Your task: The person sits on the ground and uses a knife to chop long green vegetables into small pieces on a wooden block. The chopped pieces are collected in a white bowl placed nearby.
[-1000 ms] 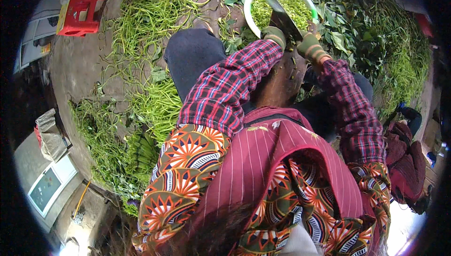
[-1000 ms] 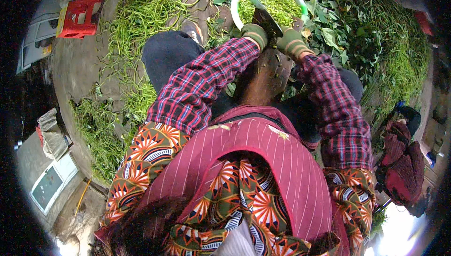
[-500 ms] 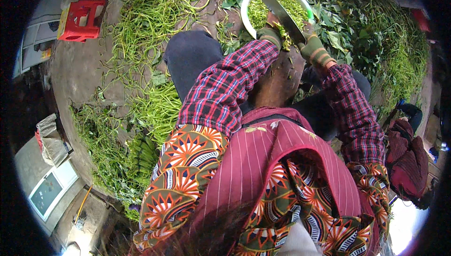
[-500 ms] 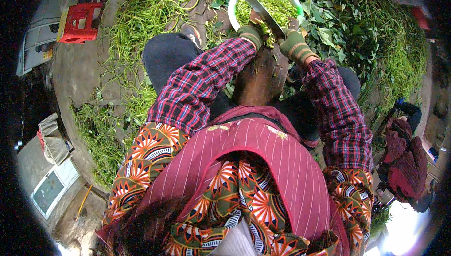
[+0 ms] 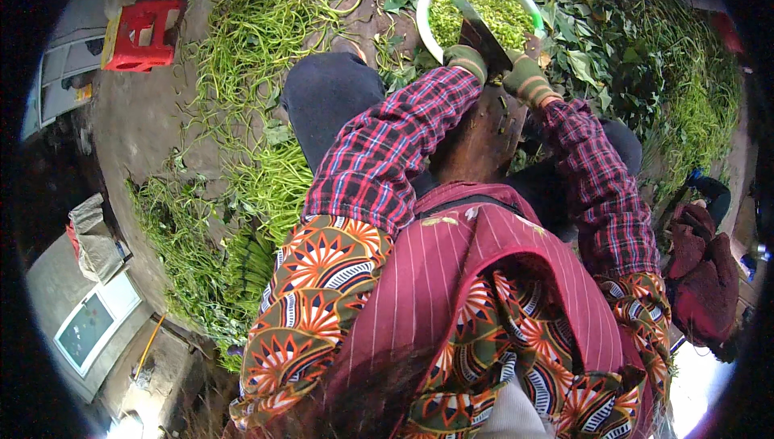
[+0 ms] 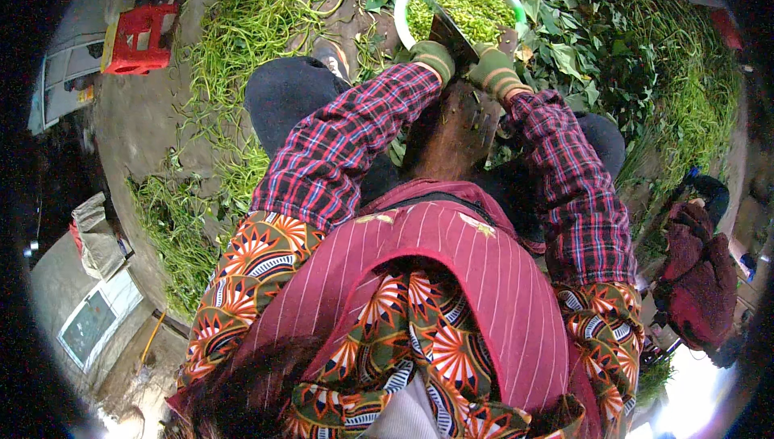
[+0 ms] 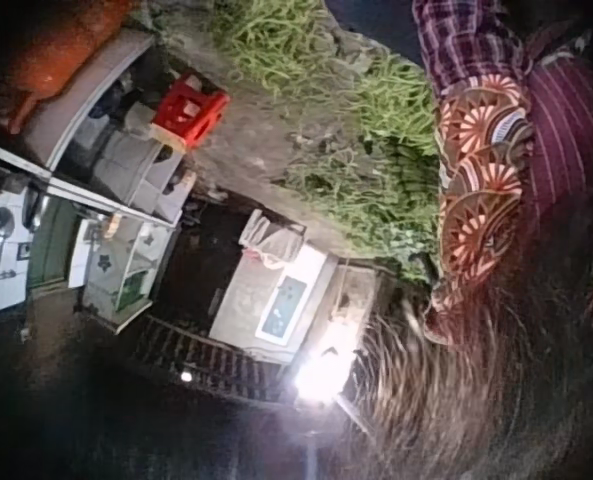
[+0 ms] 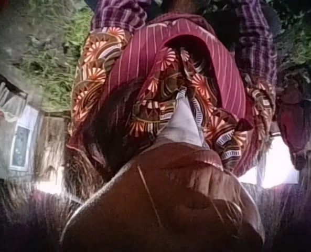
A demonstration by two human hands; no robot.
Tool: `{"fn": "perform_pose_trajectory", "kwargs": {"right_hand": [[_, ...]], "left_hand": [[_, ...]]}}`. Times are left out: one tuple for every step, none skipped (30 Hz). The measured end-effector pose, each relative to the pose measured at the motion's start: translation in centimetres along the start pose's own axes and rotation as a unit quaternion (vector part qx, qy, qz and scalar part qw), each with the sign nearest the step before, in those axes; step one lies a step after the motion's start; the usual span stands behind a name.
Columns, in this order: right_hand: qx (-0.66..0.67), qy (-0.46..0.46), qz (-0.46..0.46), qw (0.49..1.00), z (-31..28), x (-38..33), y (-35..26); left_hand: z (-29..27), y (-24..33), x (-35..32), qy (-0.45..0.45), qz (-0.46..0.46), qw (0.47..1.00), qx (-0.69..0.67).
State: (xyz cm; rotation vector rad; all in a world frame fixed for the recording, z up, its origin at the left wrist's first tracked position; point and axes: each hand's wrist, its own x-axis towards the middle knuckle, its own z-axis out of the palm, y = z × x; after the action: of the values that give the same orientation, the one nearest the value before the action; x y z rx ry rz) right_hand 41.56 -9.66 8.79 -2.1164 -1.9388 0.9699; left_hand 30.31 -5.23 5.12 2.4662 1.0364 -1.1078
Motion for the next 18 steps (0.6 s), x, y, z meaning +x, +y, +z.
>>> {"fn": "perform_pose_trajectory", "kwargs": {"right_hand": [[-0.063,-0.033,-0.006,0.997,-0.2,0.6,0.2],[-0.125,-0.065,-0.012,0.99,-0.6,1.2,0.4],[0.03,-0.03,0.013,0.999,-1.3,0.9,0.5],[0.043,-0.001,0.013,0.999,-1.0,1.1,1.6],[0.06,0.019,0.027,0.998,-1.4,1.0,2.4],[0.079,0.031,0.043,0.995,-1.9,0.5,2.5],[0.069,0.03,0.061,0.995,-4.8,-1.0,-0.3],[0.191,0.117,-0.014,0.974,-3.3,-0.9,1.0],[0.165,0.093,0.0,0.982,-3.6,-1.1,1.3],[0.139,0.068,0.014,0.988,-3.8,-1.2,1.5],[0.129,0.045,0.021,0.99,-3.8,-1.5,1.6],[0.121,0.022,0.03,0.992,-3.8,-2.1,1.4],[0.112,-0.002,0.037,0.993,-3.7,-2.5,1.2],[0.102,-0.009,0.036,0.994,-3.6,-2.6,0.8],[0.091,-0.014,0.035,0.995,-3.4,-2.7,0.5],[0.08,-0.02,0.035,0.996,-3.1,-2.8,0.4],[0.039,-0.029,0.054,0.997,-2.5,-2.4,0.9],[0.023,-0.031,0.051,0.998,-2.3,-2.3,1.2]], "left_hand": [[0.1,0.0,0.3,-0.007,-0.016,1.0,-0.009],[0.0,0.0,0.2,-0.003,-0.029,0.999,-0.028],[-0.3,-0.2,0.2,0.003,-0.041,0.998,-0.046],[-0.6,-0.2,0.2,0.01,-0.052,0.997,-0.064],[-1.0,0.0,0.9,0.013,-0.061,0.997,-0.049],[-0.8,-0.1,0.8,0.054,-0.068,0.991,-0.099],[-0.5,-0.4,0.9,0.114,-0.077,0.981,-0.135],[0.0,-0.6,1.2,0.173,-0.084,0.967,-0.167],[0.1,-0.8,1.4,0.226,-0.085,0.951,-0.191],[0.2,-0.9,1.5,0.266,-0.083,0.937,-0.212],[0.3,-0.9,1.5,0.278,-0.083,0.93,-0.227],[0.5,-0.8,1.3,0.289,-0.081,0.922,-0.246],[0.5,-0.9,0.9,0.28,-0.082,0.921,-0.258],[0.4,-0.8,0.7,0.256,-0.082,0.928,-0.258],[0.3,-0.8,0.5,0.223,-0.079,0.94,-0.247],[0.0,-0.7,-0.1,0.18,-0.078,0.953,-0.231],[-0.6,-0.4,-0.3,0.128,-0.068,0.975,-0.171],[-1.2,-0.1,-0.5,0.077,-0.052,0.99,-0.11]]}}
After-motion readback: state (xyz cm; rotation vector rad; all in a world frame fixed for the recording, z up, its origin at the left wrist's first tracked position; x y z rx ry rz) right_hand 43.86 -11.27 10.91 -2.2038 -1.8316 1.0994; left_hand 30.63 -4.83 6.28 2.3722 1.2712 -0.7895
